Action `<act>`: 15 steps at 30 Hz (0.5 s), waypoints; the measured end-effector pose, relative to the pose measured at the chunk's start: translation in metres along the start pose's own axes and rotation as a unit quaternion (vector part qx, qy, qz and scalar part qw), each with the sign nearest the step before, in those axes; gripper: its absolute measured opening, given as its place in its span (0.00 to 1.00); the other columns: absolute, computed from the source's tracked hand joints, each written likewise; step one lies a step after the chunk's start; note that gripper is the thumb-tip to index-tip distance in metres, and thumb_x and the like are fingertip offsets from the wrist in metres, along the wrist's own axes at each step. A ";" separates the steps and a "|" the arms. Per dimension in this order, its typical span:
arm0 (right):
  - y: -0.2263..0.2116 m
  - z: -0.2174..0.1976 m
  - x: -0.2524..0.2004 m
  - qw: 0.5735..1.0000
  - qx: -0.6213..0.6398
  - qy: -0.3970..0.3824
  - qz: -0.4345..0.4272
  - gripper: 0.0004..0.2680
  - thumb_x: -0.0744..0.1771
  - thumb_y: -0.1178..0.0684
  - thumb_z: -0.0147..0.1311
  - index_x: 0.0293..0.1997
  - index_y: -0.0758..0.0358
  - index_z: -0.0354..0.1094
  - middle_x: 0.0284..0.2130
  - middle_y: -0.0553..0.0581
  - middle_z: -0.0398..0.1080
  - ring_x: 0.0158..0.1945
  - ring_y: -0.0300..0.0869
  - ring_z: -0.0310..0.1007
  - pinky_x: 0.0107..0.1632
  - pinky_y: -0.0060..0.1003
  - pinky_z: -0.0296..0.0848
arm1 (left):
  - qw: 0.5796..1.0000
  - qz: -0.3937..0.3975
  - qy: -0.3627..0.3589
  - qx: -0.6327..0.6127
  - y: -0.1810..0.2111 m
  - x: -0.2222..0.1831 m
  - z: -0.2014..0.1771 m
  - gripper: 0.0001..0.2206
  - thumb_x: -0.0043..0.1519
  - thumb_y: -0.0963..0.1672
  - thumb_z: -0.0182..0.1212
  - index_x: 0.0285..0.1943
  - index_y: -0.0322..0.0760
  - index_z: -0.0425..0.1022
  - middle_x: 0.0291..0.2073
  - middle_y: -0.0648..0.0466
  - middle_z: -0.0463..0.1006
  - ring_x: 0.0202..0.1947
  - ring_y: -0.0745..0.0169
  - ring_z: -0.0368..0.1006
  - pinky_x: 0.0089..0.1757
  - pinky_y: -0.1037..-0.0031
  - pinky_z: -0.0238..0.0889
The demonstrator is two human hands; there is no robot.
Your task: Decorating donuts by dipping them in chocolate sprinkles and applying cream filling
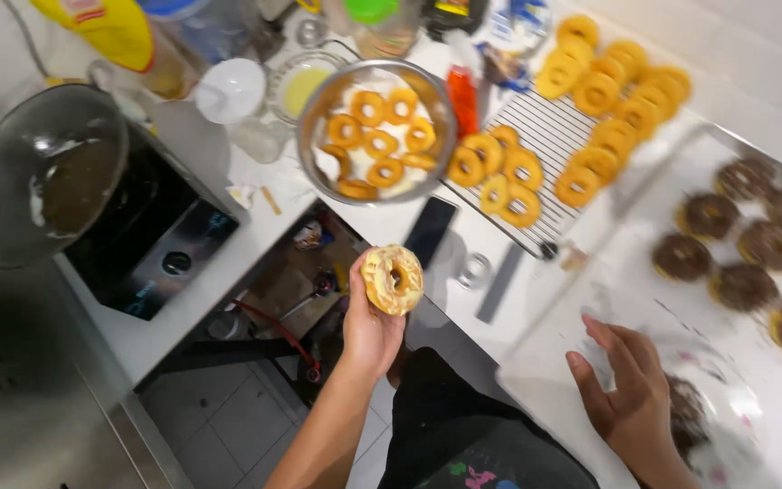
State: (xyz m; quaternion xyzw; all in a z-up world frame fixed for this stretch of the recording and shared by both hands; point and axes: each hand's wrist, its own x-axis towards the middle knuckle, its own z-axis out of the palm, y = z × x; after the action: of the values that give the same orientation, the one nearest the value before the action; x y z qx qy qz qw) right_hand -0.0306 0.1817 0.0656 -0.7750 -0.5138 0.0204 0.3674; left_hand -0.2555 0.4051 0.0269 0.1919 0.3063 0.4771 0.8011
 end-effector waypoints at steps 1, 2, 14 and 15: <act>-0.019 0.022 0.033 0.998 0.013 0.012 -0.066 0.14 0.69 0.53 0.53 0.60 0.67 0.70 0.50 0.59 0.73 0.52 0.52 0.72 0.57 0.47 0.71 | 0.998 0.047 -0.027 0.018 0.020 0.016 -0.014 0.22 0.70 0.54 0.43 0.67 0.44 0.65 0.62 0.50 0.70 0.62 0.56 0.67 0.59 0.62 0.61; -0.032 0.050 0.071 0.997 0.015 0.004 -0.078 0.14 0.69 0.53 0.53 0.60 0.67 0.70 0.50 0.59 0.73 0.52 0.52 0.72 0.57 0.47 0.71 | 0.998 0.057 -0.020 0.011 0.042 0.028 -0.026 0.22 0.70 0.54 0.43 0.67 0.44 0.65 0.62 0.50 0.70 0.62 0.56 0.67 0.59 0.62 0.61; -0.175 0.515 0.532 0.995 0.065 -0.067 -0.044 0.25 0.64 0.36 0.61 0.61 0.65 0.69 0.47 0.70 0.73 0.55 0.62 0.69 0.59 0.50 0.64 | 0.953 0.213 0.196 0.088 0.134 0.091 -0.176 0.29 0.61 0.54 0.51 0.62 0.28 0.71 0.59 0.41 0.74 0.56 0.44 0.75 0.54 0.64 0.66; -0.182 0.541 0.549 0.997 0.020 -0.075 0.020 0.25 0.64 0.36 0.63 0.61 0.65 0.69 0.50 0.69 0.70 0.56 0.64 0.69 0.60 0.56 0.66 | 0.944 0.237 0.212 0.090 0.122 0.094 -0.200 0.29 0.61 0.54 0.52 0.62 0.28 0.71 0.58 0.41 0.75 0.55 0.44 0.75 0.53 0.64 0.66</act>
State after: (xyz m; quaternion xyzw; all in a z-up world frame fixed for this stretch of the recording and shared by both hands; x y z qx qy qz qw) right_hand -0.1354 0.9603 -0.0319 -0.7735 -0.5242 0.0961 0.3430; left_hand -0.4358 0.5489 -0.0767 0.2247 0.4562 0.6532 0.5609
